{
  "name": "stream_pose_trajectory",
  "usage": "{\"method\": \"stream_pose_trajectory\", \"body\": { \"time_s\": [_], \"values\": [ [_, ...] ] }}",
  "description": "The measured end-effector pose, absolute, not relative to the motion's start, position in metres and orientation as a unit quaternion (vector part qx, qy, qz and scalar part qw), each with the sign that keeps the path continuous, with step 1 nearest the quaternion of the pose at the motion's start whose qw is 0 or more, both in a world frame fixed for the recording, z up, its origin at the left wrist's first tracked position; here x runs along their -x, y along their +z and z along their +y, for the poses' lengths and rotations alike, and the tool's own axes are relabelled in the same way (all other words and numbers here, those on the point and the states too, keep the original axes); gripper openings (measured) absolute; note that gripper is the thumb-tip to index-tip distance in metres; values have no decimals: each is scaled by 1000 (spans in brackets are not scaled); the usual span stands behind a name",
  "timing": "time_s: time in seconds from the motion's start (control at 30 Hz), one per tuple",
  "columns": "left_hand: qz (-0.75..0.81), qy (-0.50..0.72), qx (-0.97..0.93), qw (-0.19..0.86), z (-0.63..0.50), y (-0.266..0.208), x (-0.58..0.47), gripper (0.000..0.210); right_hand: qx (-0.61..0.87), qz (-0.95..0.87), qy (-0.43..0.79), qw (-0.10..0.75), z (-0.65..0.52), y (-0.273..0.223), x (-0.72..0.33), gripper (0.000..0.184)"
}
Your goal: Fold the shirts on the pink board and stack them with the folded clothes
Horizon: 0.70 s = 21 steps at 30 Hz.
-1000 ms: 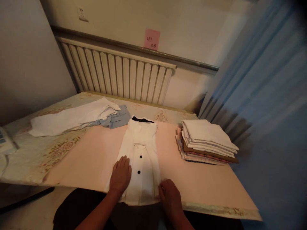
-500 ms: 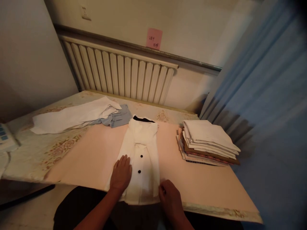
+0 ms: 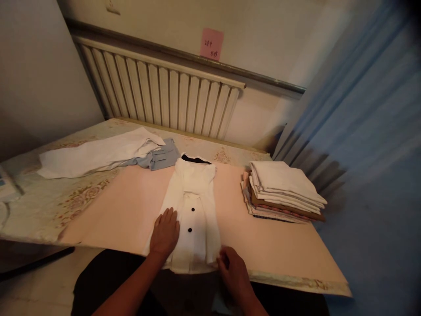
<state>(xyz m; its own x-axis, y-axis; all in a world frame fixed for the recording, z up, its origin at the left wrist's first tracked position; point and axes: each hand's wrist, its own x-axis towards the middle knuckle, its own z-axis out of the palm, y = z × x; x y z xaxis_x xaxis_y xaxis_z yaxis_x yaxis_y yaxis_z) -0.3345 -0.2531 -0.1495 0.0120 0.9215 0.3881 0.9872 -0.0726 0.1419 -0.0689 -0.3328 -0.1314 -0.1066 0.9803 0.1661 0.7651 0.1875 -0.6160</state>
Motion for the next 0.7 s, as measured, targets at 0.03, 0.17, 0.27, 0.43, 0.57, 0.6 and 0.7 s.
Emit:
{"method": "stream_pose_trajectory", "body": {
  "time_s": [0.03, 0.17, 0.27, 0.43, 0.57, 0.6, 0.7],
  "values": [
    [-675, -195, 707, 84, -253, -150, 334, 39, 601, -723, 184, 288, -335, -133, 67, 12],
    [-674, -202, 706, 77, -254, -148, 334, 40, 552, -760, 123, 320, -339, -143, 65, 30],
    [-676, -197, 705, 76, -254, -147, 333, 40, 536, -775, 83, 324, -338, -152, 68, 36],
    [-677, -188, 707, 87, -255, -148, 333, 40, 519, -785, 48, 335, -333, -153, 74, 26],
    [-677, -179, 707, 95, -255, -146, 333, 39, 478, -802, 28, 358, -330, -141, 82, 19],
    [-677, -177, 708, 96, -255, -146, 333, 39, 468, -802, 23, 370, -330, -138, 84, 19],
    [-678, -173, 708, 95, -255, -145, 333, 39, 445, -808, 23, 385, -329, -131, 91, 17]
  ]
}}
